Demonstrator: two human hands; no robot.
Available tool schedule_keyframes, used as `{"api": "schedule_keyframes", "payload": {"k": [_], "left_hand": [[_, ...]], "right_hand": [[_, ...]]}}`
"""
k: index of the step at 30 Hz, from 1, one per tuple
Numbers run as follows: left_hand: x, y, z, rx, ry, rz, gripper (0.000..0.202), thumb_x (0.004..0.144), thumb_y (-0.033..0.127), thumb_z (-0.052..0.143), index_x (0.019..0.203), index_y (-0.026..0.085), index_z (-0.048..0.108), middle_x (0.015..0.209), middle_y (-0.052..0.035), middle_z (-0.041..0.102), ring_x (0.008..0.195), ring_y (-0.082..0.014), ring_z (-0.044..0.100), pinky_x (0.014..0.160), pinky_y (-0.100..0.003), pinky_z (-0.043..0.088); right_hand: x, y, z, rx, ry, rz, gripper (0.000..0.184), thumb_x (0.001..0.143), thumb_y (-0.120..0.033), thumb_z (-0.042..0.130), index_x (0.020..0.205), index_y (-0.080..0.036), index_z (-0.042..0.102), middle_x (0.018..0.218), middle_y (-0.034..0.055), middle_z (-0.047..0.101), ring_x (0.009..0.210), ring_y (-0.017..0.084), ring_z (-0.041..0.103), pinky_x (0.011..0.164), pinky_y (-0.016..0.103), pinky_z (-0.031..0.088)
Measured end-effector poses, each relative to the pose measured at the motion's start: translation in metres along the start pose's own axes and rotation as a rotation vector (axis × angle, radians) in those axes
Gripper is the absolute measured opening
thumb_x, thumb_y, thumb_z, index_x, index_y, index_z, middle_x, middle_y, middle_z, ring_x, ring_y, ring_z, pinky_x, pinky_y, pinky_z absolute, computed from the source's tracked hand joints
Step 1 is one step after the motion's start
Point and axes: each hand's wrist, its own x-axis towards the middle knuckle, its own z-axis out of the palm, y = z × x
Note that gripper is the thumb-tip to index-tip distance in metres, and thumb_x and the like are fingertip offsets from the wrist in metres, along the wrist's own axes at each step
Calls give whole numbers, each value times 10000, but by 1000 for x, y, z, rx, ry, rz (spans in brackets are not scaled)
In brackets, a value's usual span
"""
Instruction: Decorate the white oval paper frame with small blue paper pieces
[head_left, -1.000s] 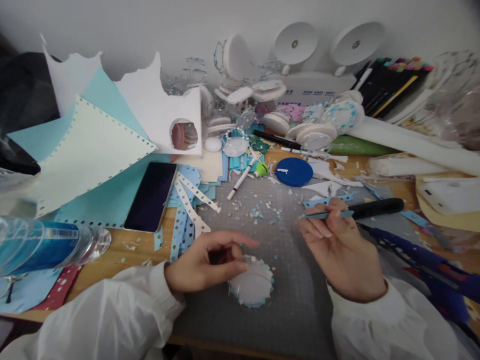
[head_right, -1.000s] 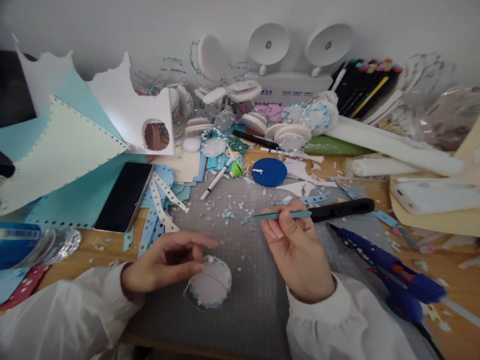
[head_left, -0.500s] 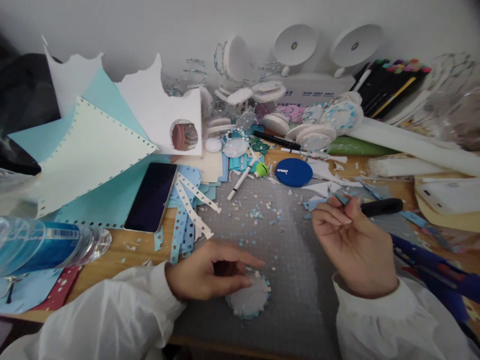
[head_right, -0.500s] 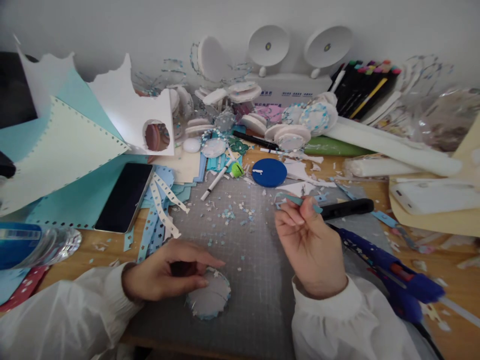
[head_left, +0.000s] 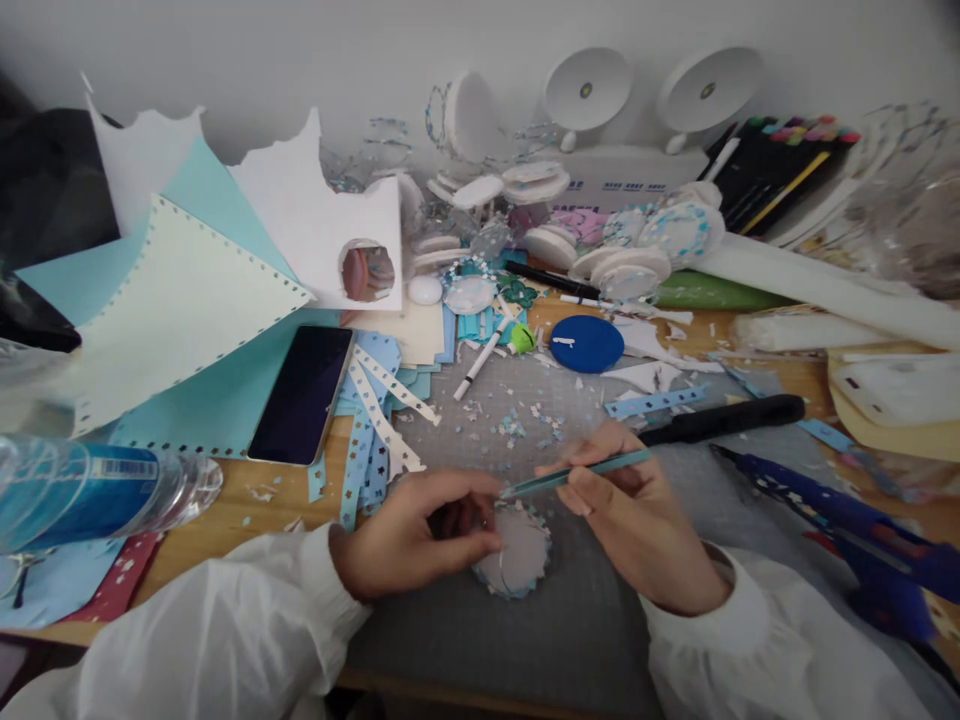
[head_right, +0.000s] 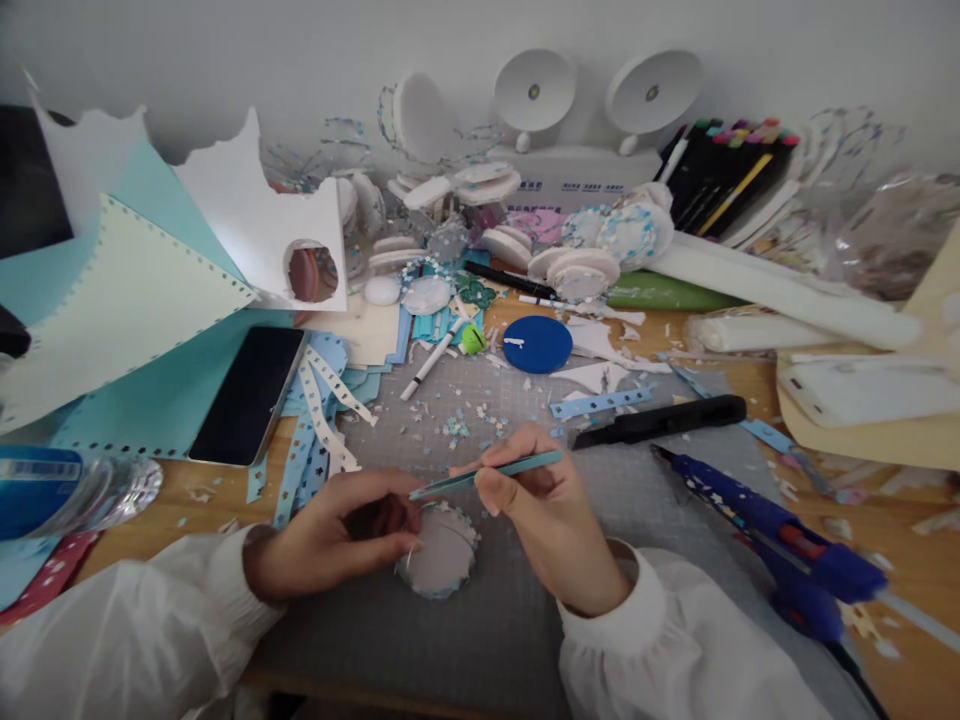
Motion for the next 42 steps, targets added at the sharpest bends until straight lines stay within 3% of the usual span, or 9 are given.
{"api": "schedule_keyframes", "payload": {"k": [3, 7, 9, 16, 19, 24, 29, 32, 42], "left_hand": [[0, 1, -1, 80, -19, 61, 297, 809, 268, 684, 1077, 144, 658, 769, -30, 636, 617, -101, 531, 556, -193, 426], [1, 4, -3, 170, 47, 189, 325, 775, 254, 729, 1084, 176, 670, 1038, -92, 619, 911, -173, 587, 775, -256, 476], [1, 3, -3, 145, 98, 217, 319, 765, 243, 740, 1071, 184, 671, 1081, -94, 588, 989, -192, 566, 845, -281, 463], [2, 2, -3, -127, 196, 187, 189, 831, 207, 666, 1016, 173, 672, 935, -66, 573, 786, -138, 537, 700, -248, 465], [2, 3, -2, -195, 161, 144, 178, 836, 191, 661, 1012, 168, 675, 904, -63, 599, 787, -138, 556, 697, -242, 470], [2, 4, -2, -163, 84, 142, 225, 834, 142, 653, 1058, 161, 666, 898, -73, 667, 901, -176, 606, 831, -301, 483], [3, 11, -3, -171, -58, 98, 148, 853, 143, 622, 974, 121, 704, 872, -93, 709, 819, -163, 649, 755, -262, 508], [2, 14, -2, -210, -77, 73, 139, 867, 150, 607, 950, 110, 711, 878, -106, 715, 822, -163, 657, 750, -255, 512], [5, 7, -2, -418, 27, 30, 91, 850, 196, 654, 896, 148, 717, 861, -65, 649, 798, -138, 608, 720, -245, 496]], "right_hand": [[0, 1, -1, -2, 5, -2, 136, 751, -248, 766, 752, -247, 630, 564, -69, 550, 512, 73, 532, 611, 255, 507], [1, 0, -1, 0, 23, -21, 155, 736, -238, 779, 747, -251, 625, 548, -62, 555, 558, 97, 579, 510, 211, 454], [1, -1, 0, -5, 18, -14, 161, 732, -233, 782, 741, -249, 622, 569, -55, 575, 587, 103, 601, 502, 205, 443], [1, -1, 0, -27, 30, 31, 157, 732, -222, 772, 718, -242, 617, 662, -28, 649, 667, 120, 638, 546, 217, 447], [1, 0, 0, -30, 24, 21, 147, 730, -230, 773, 719, -247, 627, 644, -25, 650, 630, 118, 614, 539, 226, 441], [0, 1, -1, -11, 10, 16, 126, 738, -234, 767, 732, -248, 642, 686, -16, 671, 529, 83, 535, 518, 218, 429], [-1, 1, -2, -12, 13, 22, 126, 726, -232, 779, 740, -248, 655, 743, -14, 675, 520, 62, 536, 547, 214, 457], [-1, 1, -1, -16, 2, 21, 129, 726, -240, 783, 740, -246, 655, 721, -19, 663, 525, 61, 545, 548, 206, 458], [-1, -2, 0, -24, -35, 3, 113, 734, -222, 774, 747, -253, 667, 747, 0, 686, 599, 101, 617, 509, 205, 445]]}}
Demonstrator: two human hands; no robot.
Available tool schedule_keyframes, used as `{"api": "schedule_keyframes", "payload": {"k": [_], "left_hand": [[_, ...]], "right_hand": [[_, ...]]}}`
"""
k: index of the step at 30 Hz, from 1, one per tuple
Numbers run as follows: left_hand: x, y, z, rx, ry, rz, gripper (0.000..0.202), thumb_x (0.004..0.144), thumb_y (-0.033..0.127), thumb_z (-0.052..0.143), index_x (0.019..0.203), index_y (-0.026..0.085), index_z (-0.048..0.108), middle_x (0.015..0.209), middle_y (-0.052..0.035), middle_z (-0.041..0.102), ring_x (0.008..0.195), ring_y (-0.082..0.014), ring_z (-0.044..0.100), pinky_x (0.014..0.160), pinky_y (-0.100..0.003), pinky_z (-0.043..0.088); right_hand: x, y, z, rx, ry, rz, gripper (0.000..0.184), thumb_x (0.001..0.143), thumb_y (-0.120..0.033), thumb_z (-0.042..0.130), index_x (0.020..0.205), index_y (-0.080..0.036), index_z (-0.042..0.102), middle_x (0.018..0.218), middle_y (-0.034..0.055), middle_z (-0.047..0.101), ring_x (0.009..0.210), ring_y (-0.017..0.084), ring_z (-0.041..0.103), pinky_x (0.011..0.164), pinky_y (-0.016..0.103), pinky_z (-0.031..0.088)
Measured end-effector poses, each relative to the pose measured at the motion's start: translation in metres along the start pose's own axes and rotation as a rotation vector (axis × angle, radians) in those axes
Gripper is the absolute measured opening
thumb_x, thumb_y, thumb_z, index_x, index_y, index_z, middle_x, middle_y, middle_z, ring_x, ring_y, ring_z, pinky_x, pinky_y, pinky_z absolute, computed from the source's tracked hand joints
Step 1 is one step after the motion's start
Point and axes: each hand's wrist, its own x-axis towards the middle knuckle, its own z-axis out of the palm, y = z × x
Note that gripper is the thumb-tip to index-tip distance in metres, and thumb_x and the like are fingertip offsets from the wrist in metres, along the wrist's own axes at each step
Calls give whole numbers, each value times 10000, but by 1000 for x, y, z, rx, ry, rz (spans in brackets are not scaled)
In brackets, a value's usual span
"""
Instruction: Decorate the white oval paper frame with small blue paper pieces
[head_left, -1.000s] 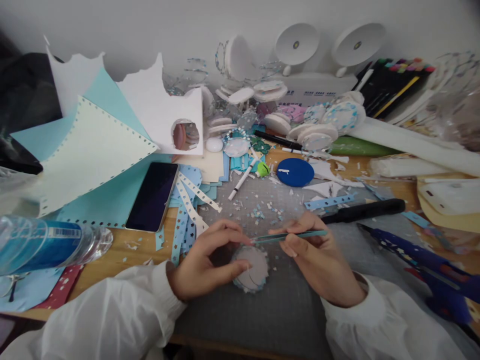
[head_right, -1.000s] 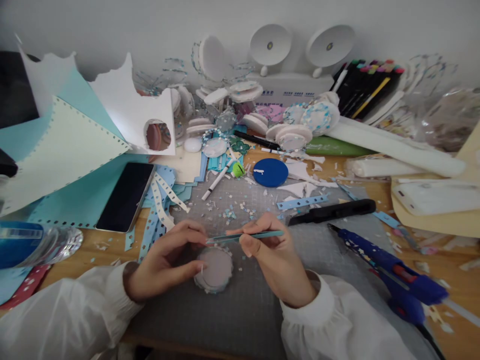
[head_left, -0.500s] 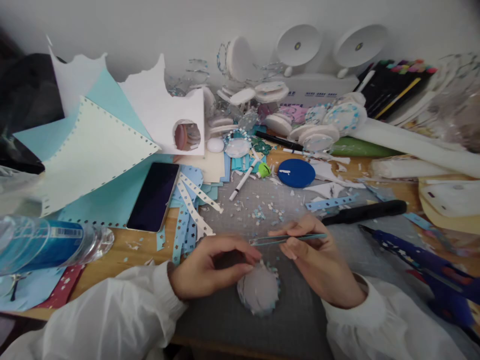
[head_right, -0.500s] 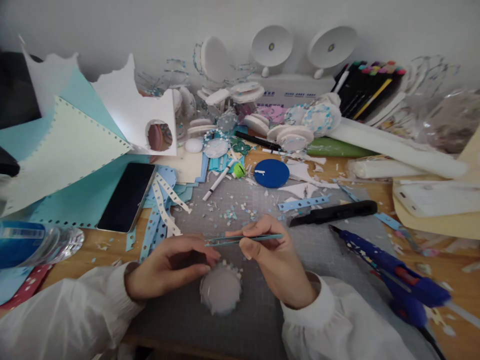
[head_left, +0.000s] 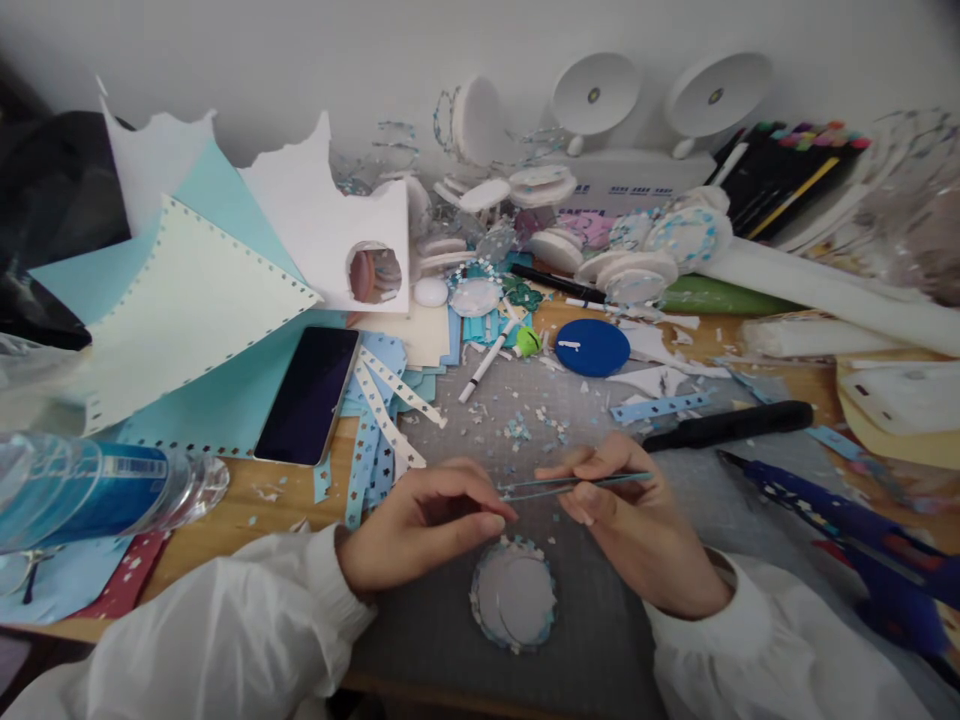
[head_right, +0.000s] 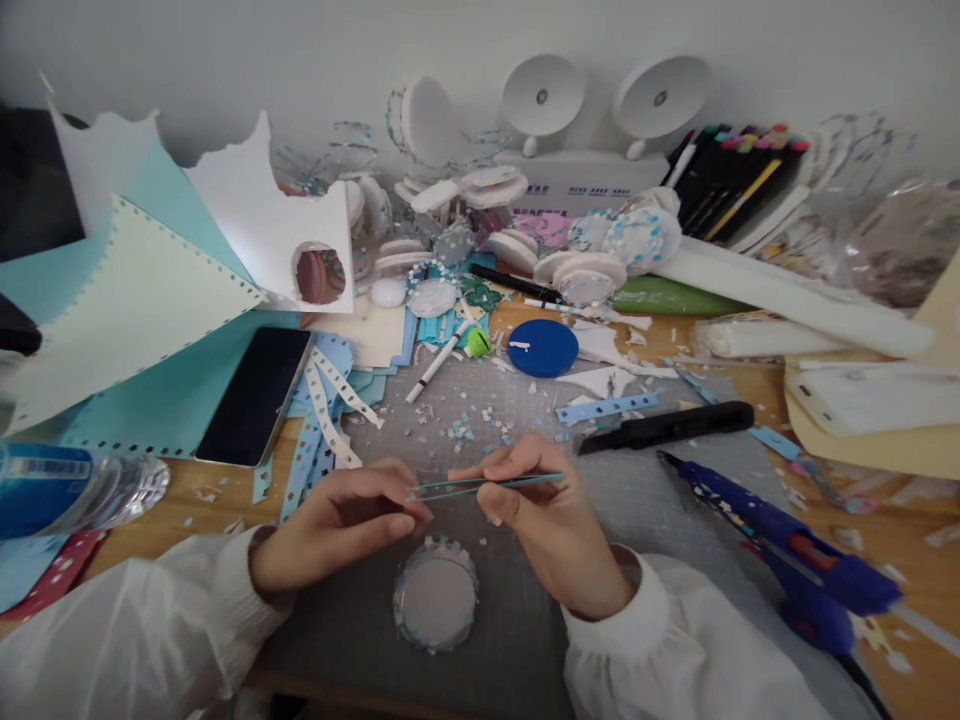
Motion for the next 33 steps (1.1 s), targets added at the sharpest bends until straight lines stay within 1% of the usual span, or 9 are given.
{"api": "schedule_keyframes", "payload": {"k": [4, 9, 14, 18, 21, 23, 25, 27, 33], "left_hand": [[1, -1, 0, -67, 22, -8, 75, 842, 208, 666, 861, 151, 711, 833, -51, 629, 771, -132, 603, 703, -249, 491], [1, 1, 0, -113, 46, -35, 60, 808, 192, 701, 801, 134, 691, 840, -37, 607, 766, -120, 598, 713, -244, 477], [-1, 1, 0, -186, 34, -135, 121, 819, 234, 698, 841, 123, 654, 761, -36, 660, 723, -117, 613, 693, -235, 474], [-1, 0, 1, -206, 41, -173, 162, 832, 266, 688, 893, 126, 636, 717, -38, 682, 671, -117, 620, 641, -226, 462], [-1, 1, 1, -178, 57, -141, 155, 827, 267, 691, 886, 126, 665, 796, -61, 697, 765, -142, 636, 725, -257, 480], [0, 1, 0, -159, 62, -78, 143, 817, 263, 699, 885, 137, 697, 910, -76, 690, 880, -168, 629, 813, -287, 475], [0, 2, -1, -157, 55, -14, 147, 813, 267, 702, 909, 156, 721, 992, -78, 666, 951, -180, 606, 855, -294, 459], [0, 3, -2, -164, 55, 9, 165, 816, 287, 700, 930, 172, 731, 995, -71, 651, 950, -174, 589, 854, -285, 449], [-1, 0, -1, -225, 93, -34, 156, 791, 298, 729, 896, 182, 734, 890, -36, 624, 845, -134, 549, 779, -242, 431]], "right_hand": [[-1, 1, 0, -9, -10, 0, 119, 727, -211, 776, 734, -250, 664, 756, 6, 686, 719, 159, 683, 486, 209, 448], [-2, 2, 0, 14, -32, 7, 110, 743, -213, 768, 746, -252, 665, 753, 1, 682, 711, 142, 682, 495, 192, 458], [-1, 0, 0, 15, -14, 16, 122, 726, -235, 782, 735, -246, 661, 752, 6, 674, 709, 147, 680, 500, 201, 467], [-1, 0, 0, 9, -14, 11, 132, 723, -246, 785, 724, -245, 653, 731, 4, 669, 690, 152, 677, 505, 218, 476], [-1, 1, 0, 11, -23, 5, 121, 736, -247, 776, 738, -250, 655, 741, 8, 677, 665, 140, 662, 505, 218, 466], [-1, 1, 0, 6, -22, 5, 115, 739, -237, 772, 742, -252, 658, 755, 7, 685, 606, 121, 638, 505, 223, 465], [-1, 1, 0, -8, -13, -4, 115, 737, -223, 772, 739, -254, 661, 767, 7, 694, 600, 121, 640, 525, 233, 481], [-2, 1, 0, -28, -11, -25, 114, 737, -211, 772, 736, -257, 668, 772, 8, 701, 667, 140, 674, 565, 243, 508], [-2, 3, 0, -68, -32, -78, 152, 732, -146, 768, 754, -276, 693, 848, -1, 729, 833, 159, 711, 656, 231, 558]]}}
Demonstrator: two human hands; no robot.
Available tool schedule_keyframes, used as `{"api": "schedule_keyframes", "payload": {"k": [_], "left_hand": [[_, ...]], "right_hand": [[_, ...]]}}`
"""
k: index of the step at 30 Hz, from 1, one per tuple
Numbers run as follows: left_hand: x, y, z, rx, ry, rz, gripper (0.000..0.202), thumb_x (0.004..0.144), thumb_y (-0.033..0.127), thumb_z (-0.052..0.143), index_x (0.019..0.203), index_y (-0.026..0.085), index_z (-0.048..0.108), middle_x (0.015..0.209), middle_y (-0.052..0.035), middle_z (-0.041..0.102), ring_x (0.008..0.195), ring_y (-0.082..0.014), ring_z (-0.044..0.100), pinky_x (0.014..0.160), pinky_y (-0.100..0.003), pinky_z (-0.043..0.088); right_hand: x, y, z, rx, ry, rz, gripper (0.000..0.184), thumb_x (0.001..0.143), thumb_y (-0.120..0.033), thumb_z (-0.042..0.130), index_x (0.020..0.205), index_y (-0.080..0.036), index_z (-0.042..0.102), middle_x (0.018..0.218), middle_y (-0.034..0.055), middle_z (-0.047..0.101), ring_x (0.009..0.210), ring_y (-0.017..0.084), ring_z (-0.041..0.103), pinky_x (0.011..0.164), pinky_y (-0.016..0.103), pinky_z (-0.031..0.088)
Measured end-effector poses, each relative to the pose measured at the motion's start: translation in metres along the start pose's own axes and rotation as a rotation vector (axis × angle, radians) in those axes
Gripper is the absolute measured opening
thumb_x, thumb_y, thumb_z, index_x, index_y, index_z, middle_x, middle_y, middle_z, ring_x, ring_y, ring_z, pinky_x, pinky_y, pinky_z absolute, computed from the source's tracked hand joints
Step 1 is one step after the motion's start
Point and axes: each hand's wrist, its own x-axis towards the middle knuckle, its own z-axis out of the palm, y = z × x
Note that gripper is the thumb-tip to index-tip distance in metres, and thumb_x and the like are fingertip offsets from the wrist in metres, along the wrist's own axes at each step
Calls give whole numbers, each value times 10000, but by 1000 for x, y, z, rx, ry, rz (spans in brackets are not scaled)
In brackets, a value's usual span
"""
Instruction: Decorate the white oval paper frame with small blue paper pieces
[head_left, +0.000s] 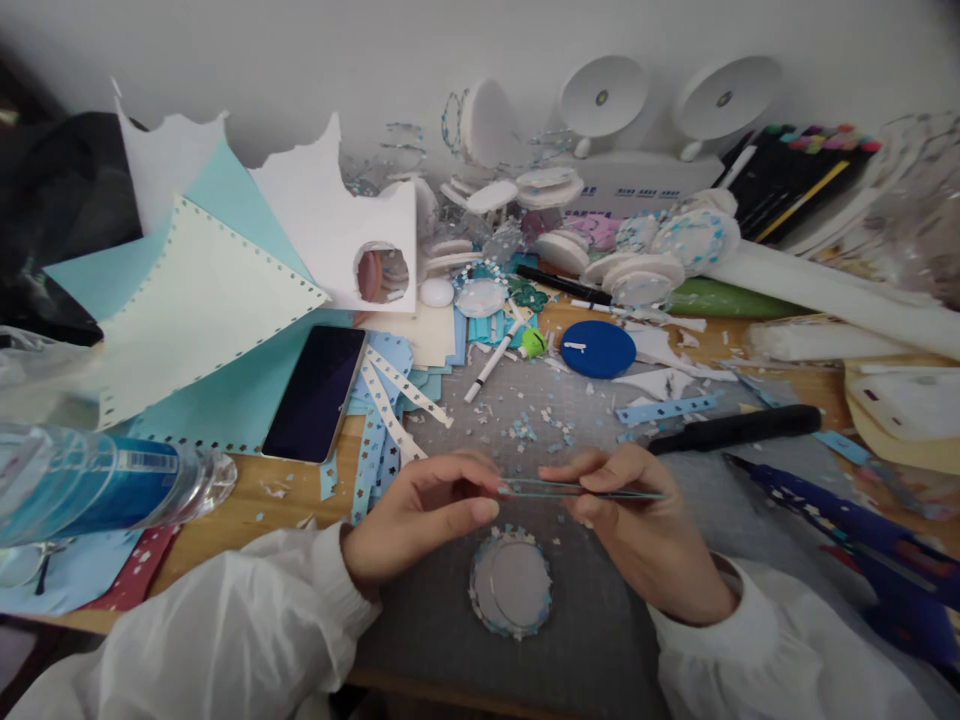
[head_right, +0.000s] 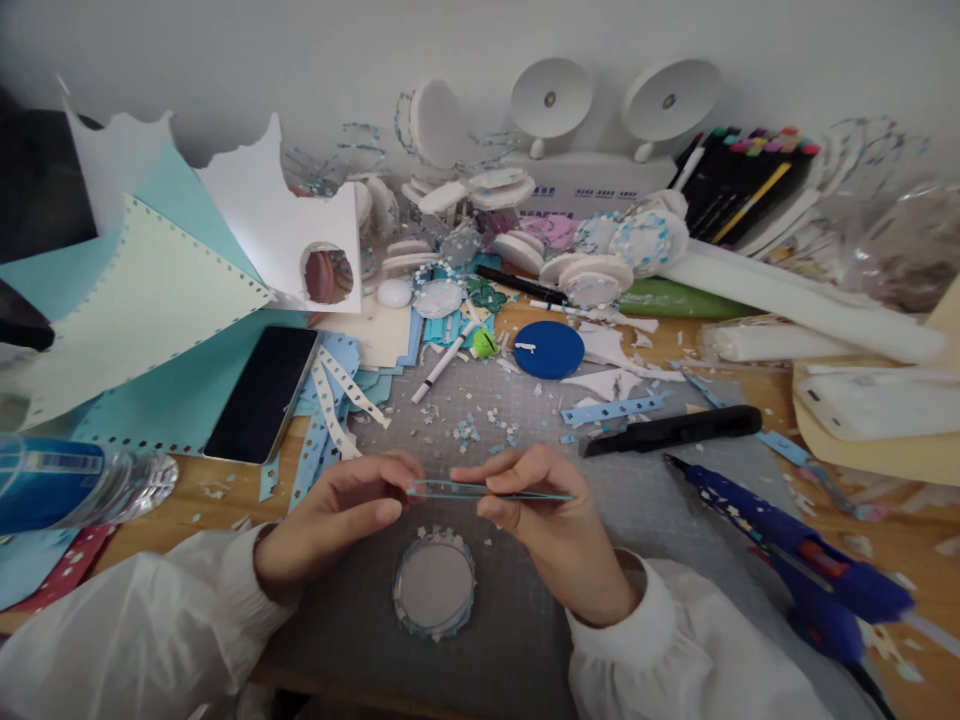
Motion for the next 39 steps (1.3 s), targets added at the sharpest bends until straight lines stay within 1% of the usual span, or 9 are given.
{"api": "schedule_keyframes", "payload": {"k": [4, 9, 15, 19, 22, 26, 30, 33, 39], "left_hand": [[1, -4, -1, -36, 46, -10, 102, 791, 251, 731, 873, 189, 724, 877, -23, 620, 847, -124, 546, 783, -231, 429], [0, -6, -1, -43, 84, -4, 96, 768, 225, 749, 850, 184, 719, 855, -19, 625, 827, -124, 552, 765, -231, 441], [0, -5, 0, -32, 129, 14, 64, 763, 196, 751, 821, 187, 725, 821, -10, 636, 799, -114, 556, 745, -215, 435], [1, -6, 0, -24, 155, 32, 50, 765, 185, 750, 809, 197, 731, 809, 0, 635, 793, -104, 555, 742, -202, 429], [0, -6, 1, -34, 164, 23, 42, 769, 188, 749, 805, 203, 733, 806, 7, 631, 783, -94, 554, 732, -190, 424], [-1, -6, 1, -47, 164, 32, 40, 766, 187, 751, 796, 203, 733, 801, 7, 626, 775, -93, 552, 723, -190, 422], [0, -6, 0, -36, 172, 68, 58, 748, 162, 761, 777, 199, 727, 788, 10, 607, 766, -96, 541, 715, -193, 418], [1, -7, 0, -21, 163, 61, 53, 758, 155, 750, 771, 196, 720, 781, 11, 600, 756, -91, 534, 708, -188, 412], [0, -6, -1, 1, 157, 53, 36, 779, 169, 736, 775, 191, 708, 777, 14, 587, 751, -84, 522, 705, -179, 401]], "right_hand": [[0, 0, 0, -18, -29, -14, 162, 742, -139, 761, 774, -283, 693, 876, -9, 737, 864, 153, 710, 727, 245, 576], [-1, 1, -3, -87, -70, -68, 168, 741, -131, 762, 796, -268, 681, 913, 5, 734, 881, 183, 711, 776, 320, 595], [-1, 5, -5, -78, -136, -83, 234, 751, -74, 738, 842, -282, 677, 955, -22, 723, 947, 171, 699, 825, 294, 591], [-2, 6, -5, -79, -141, -81, 255, 747, -48, 732, 841, -277, 671, 964, -16, 722, 962, 179, 695, 821, 297, 594], [-2, 6, -5, -80, -146, -75, 251, 757, -49, 724, 844, -277, 665, 976, -18, 723, 973, 167, 690, 826, 283, 587], [-2, 6, -4, -79, -148, -78, 236, 759, -57, 727, 837, -269, 659, 977, -19, 728, 959, 153, 693, 818, 265, 584], [-3, 7, -4, -85, -117, -79, 203, 754, -77, 736, 818, -247, 646, 957, 0, 732, 932, 168, 701, 796, 284, 594], [-2, 7, -4, -94, -109, -76, 193, 759, -89, 736, 823, -243, 640, 966, 10, 731, 940, 176, 700, 790, 294, 596], [-2, 5, -3, -117, -134, -88, 202, 764, -84, 730, 825, -254, 638, 973, -5, 724, 951, 166, 695, 799, 279, 585]]}}
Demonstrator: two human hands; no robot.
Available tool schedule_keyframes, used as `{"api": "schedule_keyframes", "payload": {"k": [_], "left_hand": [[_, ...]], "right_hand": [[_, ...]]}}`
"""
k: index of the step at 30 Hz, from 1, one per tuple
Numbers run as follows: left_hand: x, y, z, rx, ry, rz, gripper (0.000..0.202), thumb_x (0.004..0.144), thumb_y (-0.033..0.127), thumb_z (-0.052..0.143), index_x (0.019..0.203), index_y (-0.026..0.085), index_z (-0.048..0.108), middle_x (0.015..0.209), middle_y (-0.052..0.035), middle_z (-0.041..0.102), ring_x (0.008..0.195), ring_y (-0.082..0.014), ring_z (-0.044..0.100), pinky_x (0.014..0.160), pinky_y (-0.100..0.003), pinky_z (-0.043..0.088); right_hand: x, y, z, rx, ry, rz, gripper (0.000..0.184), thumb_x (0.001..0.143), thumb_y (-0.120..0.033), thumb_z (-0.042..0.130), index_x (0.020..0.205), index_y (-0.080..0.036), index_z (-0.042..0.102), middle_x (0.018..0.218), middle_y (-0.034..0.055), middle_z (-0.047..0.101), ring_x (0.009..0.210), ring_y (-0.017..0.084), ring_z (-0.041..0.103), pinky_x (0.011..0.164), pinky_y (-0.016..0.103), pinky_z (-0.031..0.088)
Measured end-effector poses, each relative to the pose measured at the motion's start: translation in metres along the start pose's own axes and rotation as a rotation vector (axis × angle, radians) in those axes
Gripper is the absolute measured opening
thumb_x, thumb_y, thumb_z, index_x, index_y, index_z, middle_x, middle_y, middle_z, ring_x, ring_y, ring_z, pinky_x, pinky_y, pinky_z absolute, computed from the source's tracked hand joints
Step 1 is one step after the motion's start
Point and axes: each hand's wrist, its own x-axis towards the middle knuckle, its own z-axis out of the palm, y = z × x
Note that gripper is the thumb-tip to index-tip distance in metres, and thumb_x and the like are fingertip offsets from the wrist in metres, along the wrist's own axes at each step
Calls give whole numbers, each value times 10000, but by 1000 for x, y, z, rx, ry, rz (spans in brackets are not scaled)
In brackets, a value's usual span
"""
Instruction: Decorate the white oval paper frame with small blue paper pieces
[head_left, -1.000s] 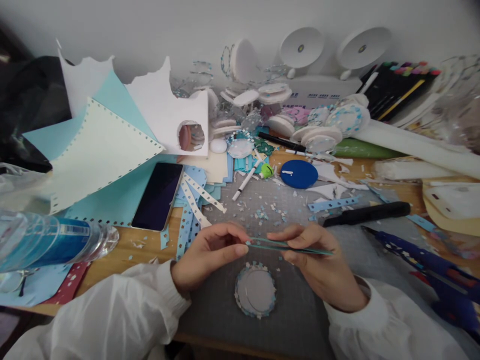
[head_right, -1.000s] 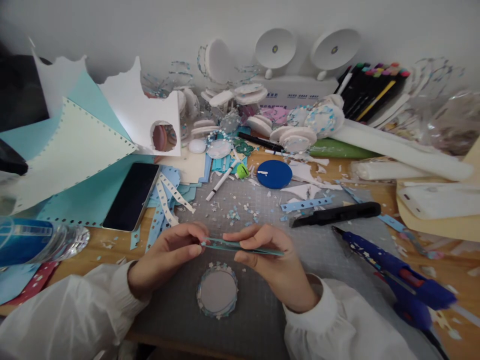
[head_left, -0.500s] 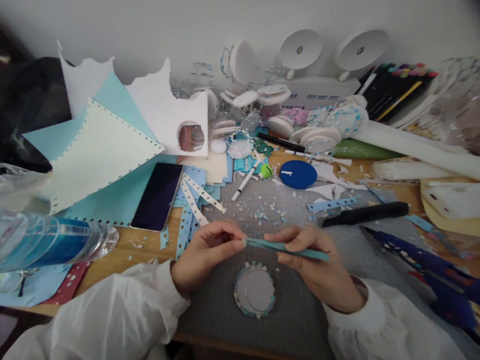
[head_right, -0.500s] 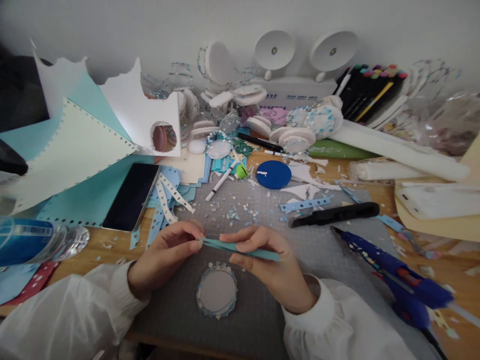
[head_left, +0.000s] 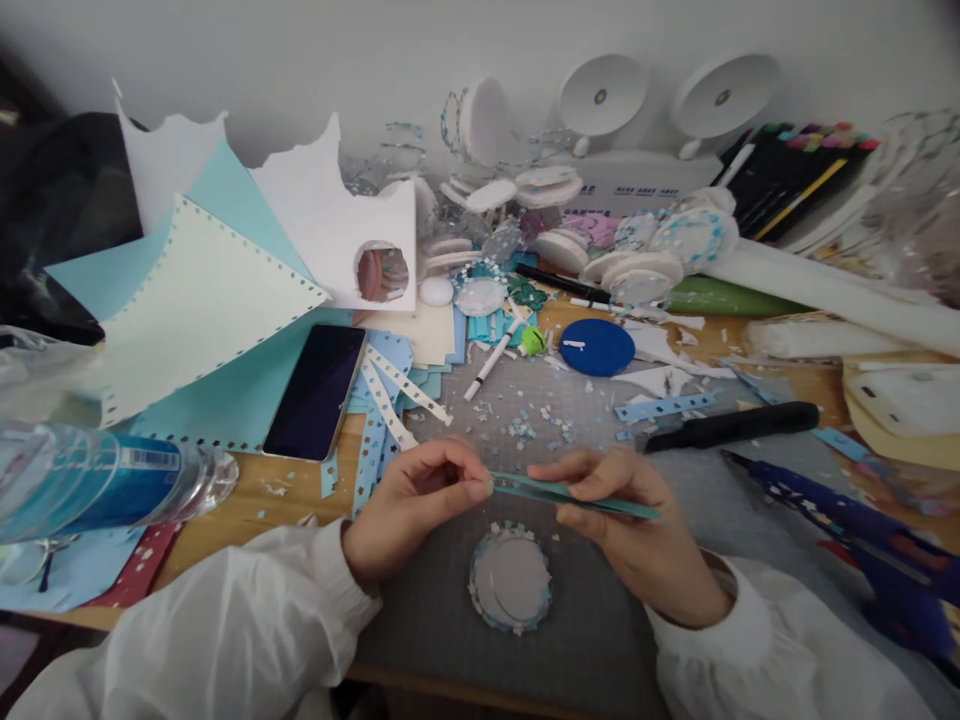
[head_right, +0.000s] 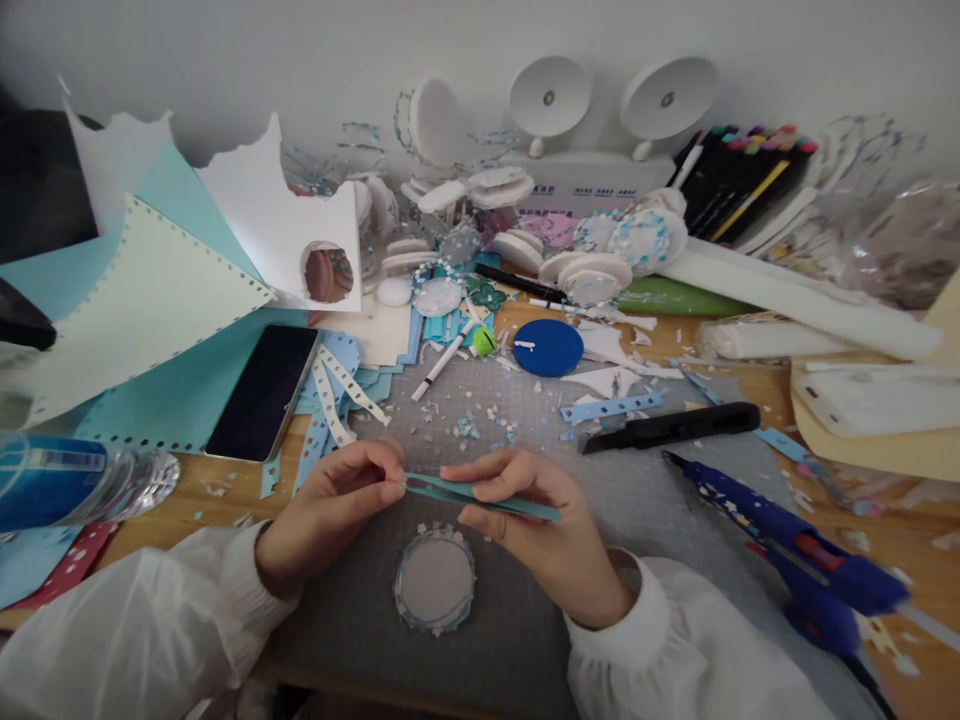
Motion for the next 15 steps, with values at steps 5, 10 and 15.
{"api": "schedule_keyframes", "payload": {"k": [5, 10, 15], "left_hand": [[-1, 0, -1, 9, 6, 10, 32, 785, 175, 731, 791, 193, 705, 788, 9, 576, 760, -89, 519, 706, -184, 399], [0, 2, -1, 67, -24, 101, 37, 786, 152, 718, 794, 186, 708, 760, 1, 557, 738, -104, 515, 682, -204, 399], [-1, 1, 0, 58, -21, 92, 20, 792, 163, 713, 792, 181, 704, 765, -7, 561, 739, -111, 514, 679, -210, 399]], "right_hand": [[-2, -1, 1, -69, 34, 16, 182, 770, -102, 729, 810, -246, 624, 922, -8, 708, 918, 149, 697, 762, 230, 574], [-3, -2, 3, -139, 94, 22, 116, 801, -177, 708, 795, -227, 603, 806, -16, 641, 779, 118, 680, 667, 197, 544], [-3, 0, 5, -35, 47, 115, 181, 853, -236, 652, 743, -201, 513, 681, -45, 543, 595, 96, 624, 534, 196, 464]]}}
